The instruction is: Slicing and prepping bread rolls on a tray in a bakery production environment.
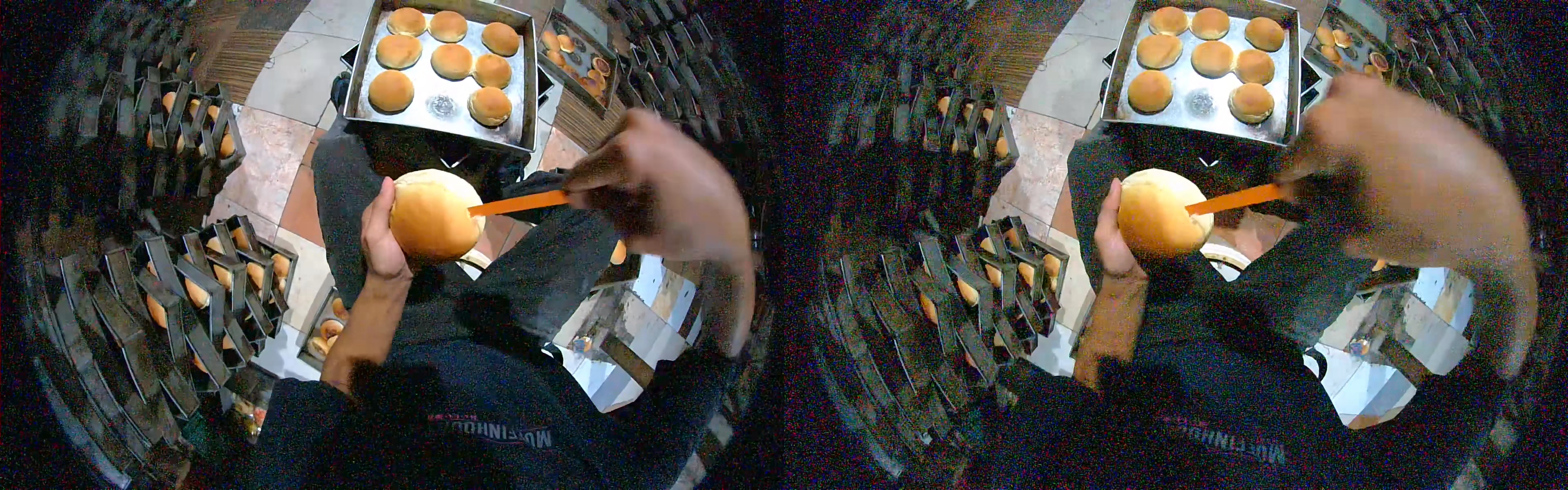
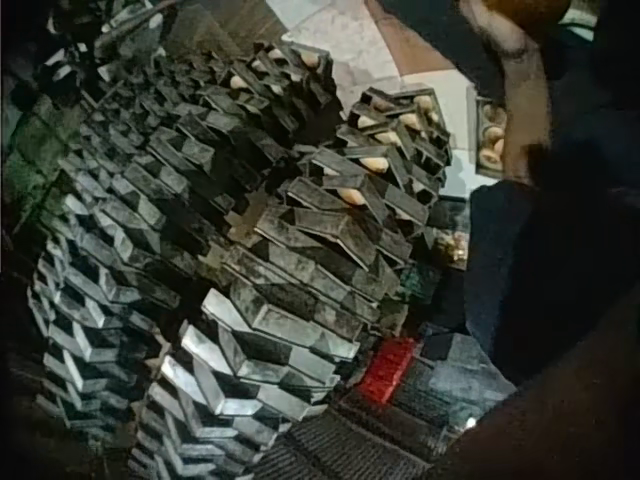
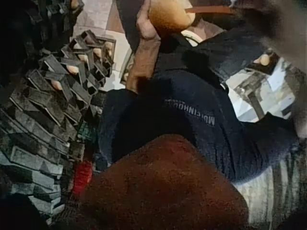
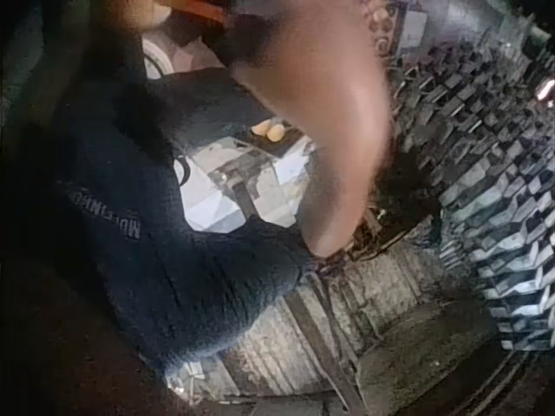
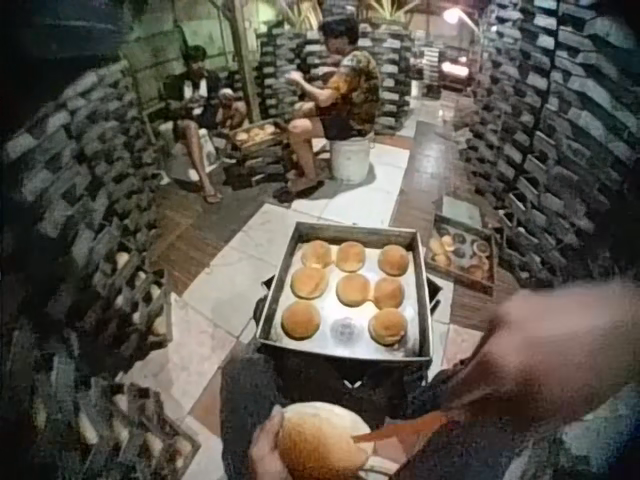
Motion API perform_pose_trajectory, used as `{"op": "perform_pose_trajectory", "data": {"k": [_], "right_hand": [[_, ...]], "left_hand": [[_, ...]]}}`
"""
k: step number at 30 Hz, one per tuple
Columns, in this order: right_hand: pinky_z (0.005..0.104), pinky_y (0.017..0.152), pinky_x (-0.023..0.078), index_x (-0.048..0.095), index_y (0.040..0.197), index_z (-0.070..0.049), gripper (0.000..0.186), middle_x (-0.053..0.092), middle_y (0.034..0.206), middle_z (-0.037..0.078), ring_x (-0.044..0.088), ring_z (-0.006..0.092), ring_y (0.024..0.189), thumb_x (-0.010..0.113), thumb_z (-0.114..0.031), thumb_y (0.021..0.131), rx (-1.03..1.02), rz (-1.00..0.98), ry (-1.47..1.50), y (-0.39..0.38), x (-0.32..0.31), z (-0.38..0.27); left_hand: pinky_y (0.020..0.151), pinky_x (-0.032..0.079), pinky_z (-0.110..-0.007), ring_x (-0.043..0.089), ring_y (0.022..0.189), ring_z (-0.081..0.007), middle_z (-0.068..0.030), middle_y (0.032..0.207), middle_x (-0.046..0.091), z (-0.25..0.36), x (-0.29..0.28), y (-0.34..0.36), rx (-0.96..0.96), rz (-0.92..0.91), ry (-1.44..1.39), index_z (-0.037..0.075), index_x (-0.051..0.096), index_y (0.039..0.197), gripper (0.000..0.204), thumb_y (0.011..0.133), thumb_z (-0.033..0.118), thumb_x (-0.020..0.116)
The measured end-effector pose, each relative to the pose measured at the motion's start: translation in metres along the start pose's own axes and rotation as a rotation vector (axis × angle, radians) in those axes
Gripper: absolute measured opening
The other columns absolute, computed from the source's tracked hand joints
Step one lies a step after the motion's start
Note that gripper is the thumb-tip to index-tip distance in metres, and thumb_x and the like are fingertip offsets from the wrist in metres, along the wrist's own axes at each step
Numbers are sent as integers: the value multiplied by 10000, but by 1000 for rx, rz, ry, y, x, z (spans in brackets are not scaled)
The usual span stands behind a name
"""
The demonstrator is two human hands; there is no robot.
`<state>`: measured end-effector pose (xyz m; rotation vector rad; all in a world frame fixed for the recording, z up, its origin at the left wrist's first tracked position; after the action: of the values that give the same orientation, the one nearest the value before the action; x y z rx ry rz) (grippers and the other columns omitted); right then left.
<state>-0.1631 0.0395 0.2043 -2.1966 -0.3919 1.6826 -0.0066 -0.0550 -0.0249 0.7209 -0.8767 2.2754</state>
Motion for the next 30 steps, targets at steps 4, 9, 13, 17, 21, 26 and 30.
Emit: {"op": "perform_pose_trajectory", "data": {"k": [4,9,13,17,21,26,30], "right_hand": [[357,746,460,678,853,-57,184,632,761,112,594,275,800,664,-58,669,55,-63,20,-14,-9,4],[340,752,452,689,906,-45,239,671,843,96,596,285,776,639,-11,675,95,209,16,-11,2,-11],[340,795,459,679,952,-22,288,673,911,129,594,304,783,652,-35,665,191,-146,189,-12,1,1],[360,763,482,666,926,21,288,666,921,152,618,320,826,620,-8,644,31,238,59,-19,15,-7],[362,816,464,669,959,1,356,666,953,129,602,309,874,636,-4,605,77,50,197,-10,26,-2],[369,743,499,641,999,29,441,634,881,201,610,350,788,633,2,559,30,214,143,-7,32,-8],[400,725,495,621,922,47,353,619,843,204,597,371,766,631,11,571,32,168,281,-4,49,3]], "left_hand": [[825,510,-389,650,889,-254,-136,1003,652,12,17,-1,-31,-83,-223,10,582,1076,456,948,401,387],[846,500,-393,637,921,-256,-121,1027,645,16,18,0,23,4,-191,24,580,1085,444,945,398,386],[849,499,-398,630,938,-256,-113,1054,635,25,6,4,64,3,-293,46,576,1105,418,939,386,398],[855,499,-421,624,959,-269,-116,1071,630,18,11,8,89,101,-274,47,569,1119,420,941,378,383],[878,483,-421,612,988,-270,-115,1095,622,30,0,14,101,70,-340,46,565,1125,426,939,379,374],[893,473,-430,597,1024,-269,-105,1110,615,21,1,20,113,148,-337,62,562,1122,426,936,388,362],[918,461,-441,587,1050,-268,-97,1126,610,30,-8,24,113,229,-332,57,562,1127,411,926,353,361]]}}
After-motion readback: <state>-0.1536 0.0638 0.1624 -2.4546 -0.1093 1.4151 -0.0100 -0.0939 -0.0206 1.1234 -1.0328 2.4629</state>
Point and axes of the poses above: each hand's wrist, its own y-axis towards the middle knuckle, its own x-axis out of the palm, z = x × y, the point moved 7 cm from there along y, towards the middle knuckle
